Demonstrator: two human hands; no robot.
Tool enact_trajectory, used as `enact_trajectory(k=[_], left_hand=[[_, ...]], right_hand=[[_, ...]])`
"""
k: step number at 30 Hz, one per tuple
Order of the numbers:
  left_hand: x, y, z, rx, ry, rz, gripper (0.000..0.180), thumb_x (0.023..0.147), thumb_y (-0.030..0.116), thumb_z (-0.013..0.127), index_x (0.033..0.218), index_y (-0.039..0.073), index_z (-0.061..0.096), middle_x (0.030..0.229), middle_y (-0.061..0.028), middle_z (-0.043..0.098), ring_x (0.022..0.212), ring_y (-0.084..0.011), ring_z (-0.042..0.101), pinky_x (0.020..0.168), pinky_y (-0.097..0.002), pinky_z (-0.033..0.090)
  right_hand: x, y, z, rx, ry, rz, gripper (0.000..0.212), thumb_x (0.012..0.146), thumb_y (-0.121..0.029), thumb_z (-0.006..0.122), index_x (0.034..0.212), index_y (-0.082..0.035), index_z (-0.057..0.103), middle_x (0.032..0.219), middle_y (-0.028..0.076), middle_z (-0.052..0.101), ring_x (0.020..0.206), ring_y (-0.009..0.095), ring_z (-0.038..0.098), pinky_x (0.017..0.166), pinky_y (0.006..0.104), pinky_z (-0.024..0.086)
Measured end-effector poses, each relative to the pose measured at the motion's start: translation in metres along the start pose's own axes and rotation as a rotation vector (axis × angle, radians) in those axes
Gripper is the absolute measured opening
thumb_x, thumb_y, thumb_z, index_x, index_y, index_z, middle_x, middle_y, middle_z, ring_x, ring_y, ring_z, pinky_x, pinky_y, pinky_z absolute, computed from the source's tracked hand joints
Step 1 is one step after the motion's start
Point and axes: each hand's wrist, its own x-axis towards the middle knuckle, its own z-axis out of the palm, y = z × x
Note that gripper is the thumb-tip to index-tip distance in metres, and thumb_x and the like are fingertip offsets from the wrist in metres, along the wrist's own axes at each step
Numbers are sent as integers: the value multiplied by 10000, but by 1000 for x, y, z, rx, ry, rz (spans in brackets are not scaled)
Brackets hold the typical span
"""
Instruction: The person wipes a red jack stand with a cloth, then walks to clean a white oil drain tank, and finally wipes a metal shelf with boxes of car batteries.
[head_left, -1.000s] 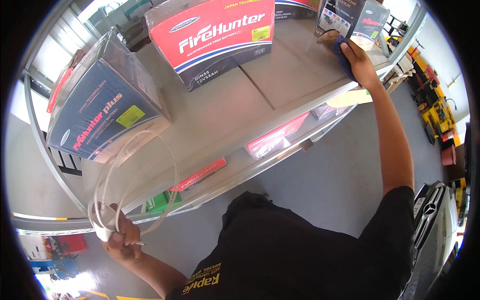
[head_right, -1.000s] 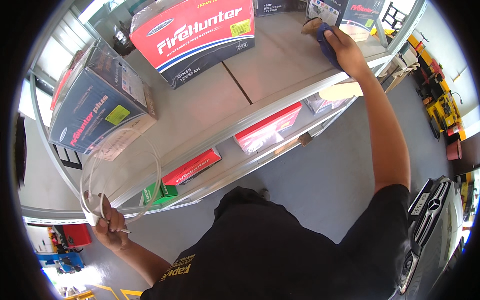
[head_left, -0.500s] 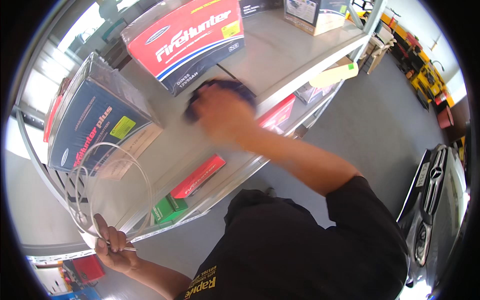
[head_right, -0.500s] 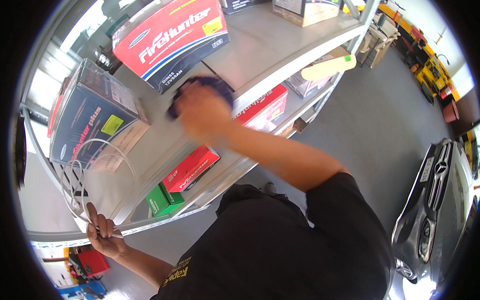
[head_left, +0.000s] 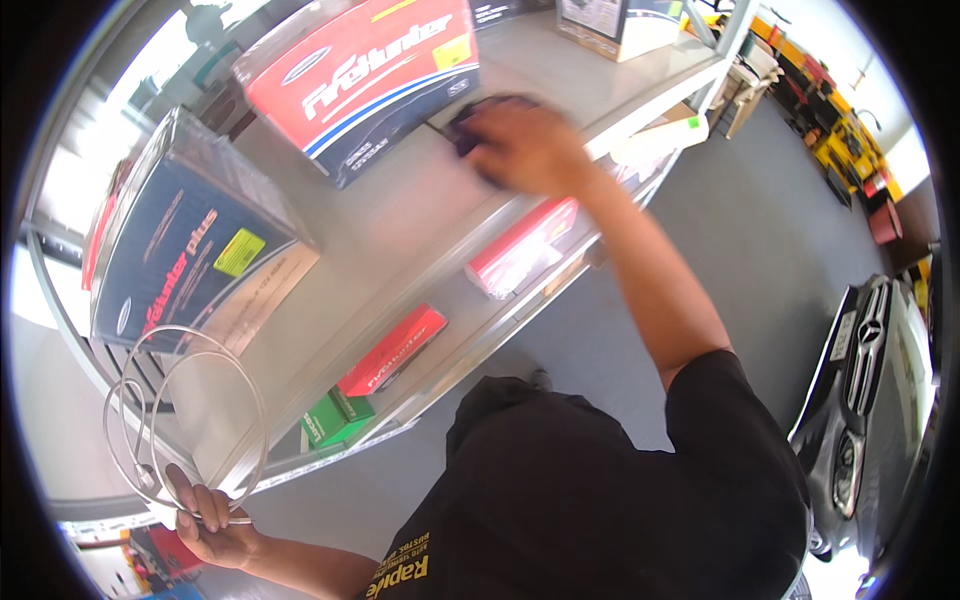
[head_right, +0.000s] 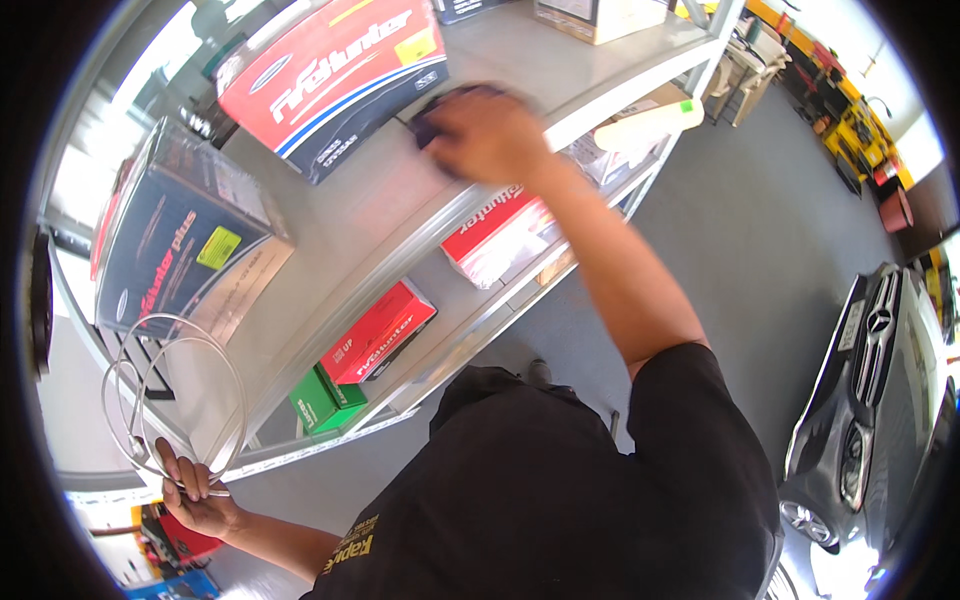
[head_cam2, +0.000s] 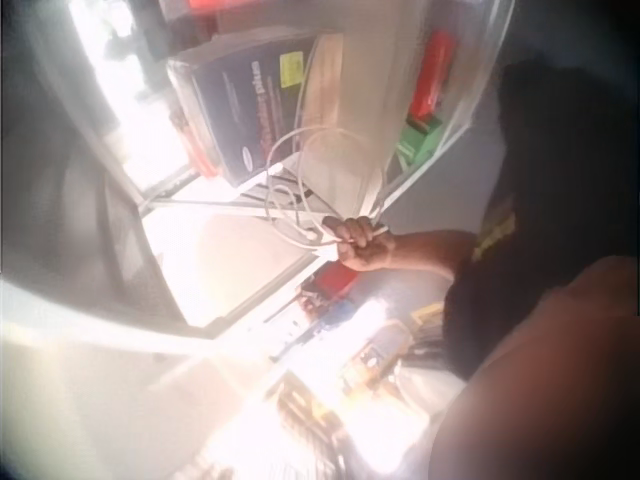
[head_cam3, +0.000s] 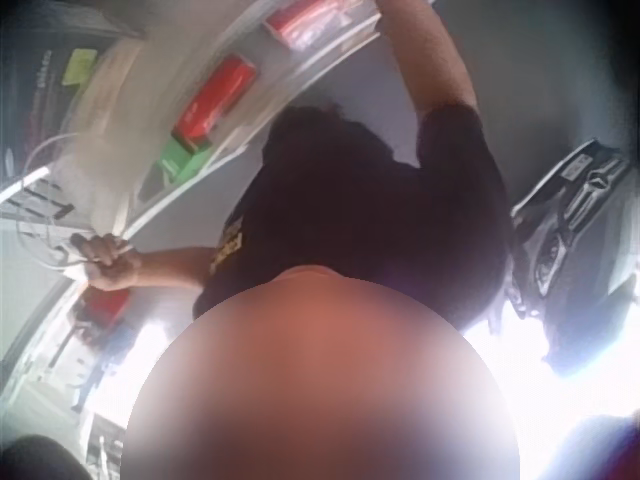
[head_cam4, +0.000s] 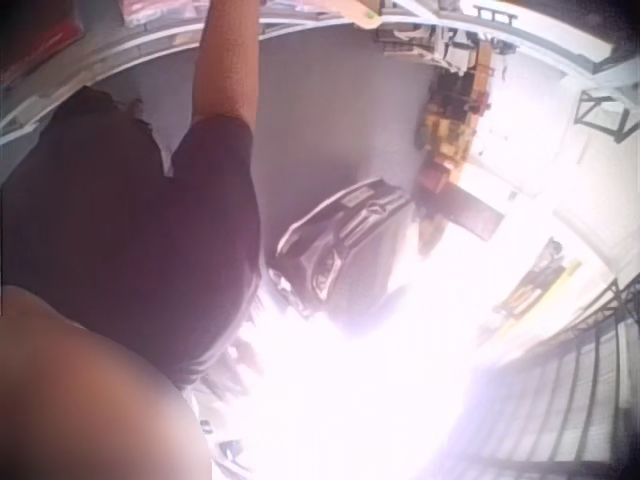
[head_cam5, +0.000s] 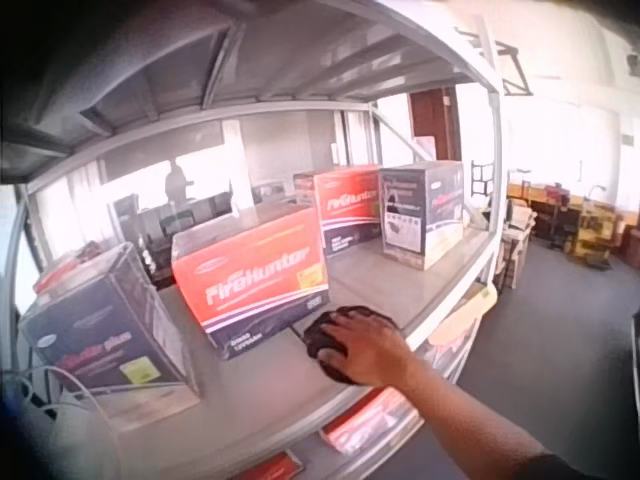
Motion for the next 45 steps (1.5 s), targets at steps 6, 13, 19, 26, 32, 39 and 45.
enact_trajectory(k=[6,13,19,26,32,39,45], left_hand=[[-26,22,-20,98,78,65,643,930,24,537,1450,-65,169,948,-64,395,573,-57,348,477,-197,328],[-28,28,-27,155,80,53,830,941,17,521,1588,17,1,1076,-93,436,598,-50,347,499,-196,324],[13,-1,-5,377,-67,56,757,928,91,567,1544,-67,156,1141,-113,494,576,-41,314,491,-191,290],[31,-51,65,503,-163,-23,591,916,123,616,1373,-142,351,935,-80,431,539,-47,304,441,-199,243],[57,-144,171,461,-152,-96,629,935,148,612,1430,-125,335,913,-74,453,534,-46,305,447,-203,243],[138,-256,333,581,-163,-243,489,901,153,644,1316,-45,478,824,-41,497,517,-47,337,474,-224,263],[214,-341,406,1085,-273,-34,476,943,98,594,1390,8,461,850,-10,543,630,-58,430,545,-238,361]], right_hand=[[8,118,-29,-424,-228,586,609,1013,-547,393,1475,-159,469,1552,110,425,1432,312,392,1175,482,300],[-1,-48,26,-34,135,142,305,838,-298,601,1080,-149,712,1220,114,651,1149,333,593,1021,513,430],[-21,-230,40,402,45,-277,307,852,-337,643,1095,-159,704,1215,85,645,1208,276,556,1034,472,416],[-21,-56,8,460,4,-349,405,866,-446,665,1135,-148,711,1278,74,651,1253,298,560,1071,455,401],[-27,203,-71,227,-23,-280,388,929,-368,636,1202,-100,697,1290,98,663,1232,308,588,1068,422,441],[-47,371,-122,224,-87,-25,343,928,-277,634,1170,-44,702,1283,112,669,1183,323,618,1032,391,467],[-49,449,-145,294,-98,280,377,958,-297,609,1243,-60,675,1226,112,700,1093,309,668,973,354,488]])
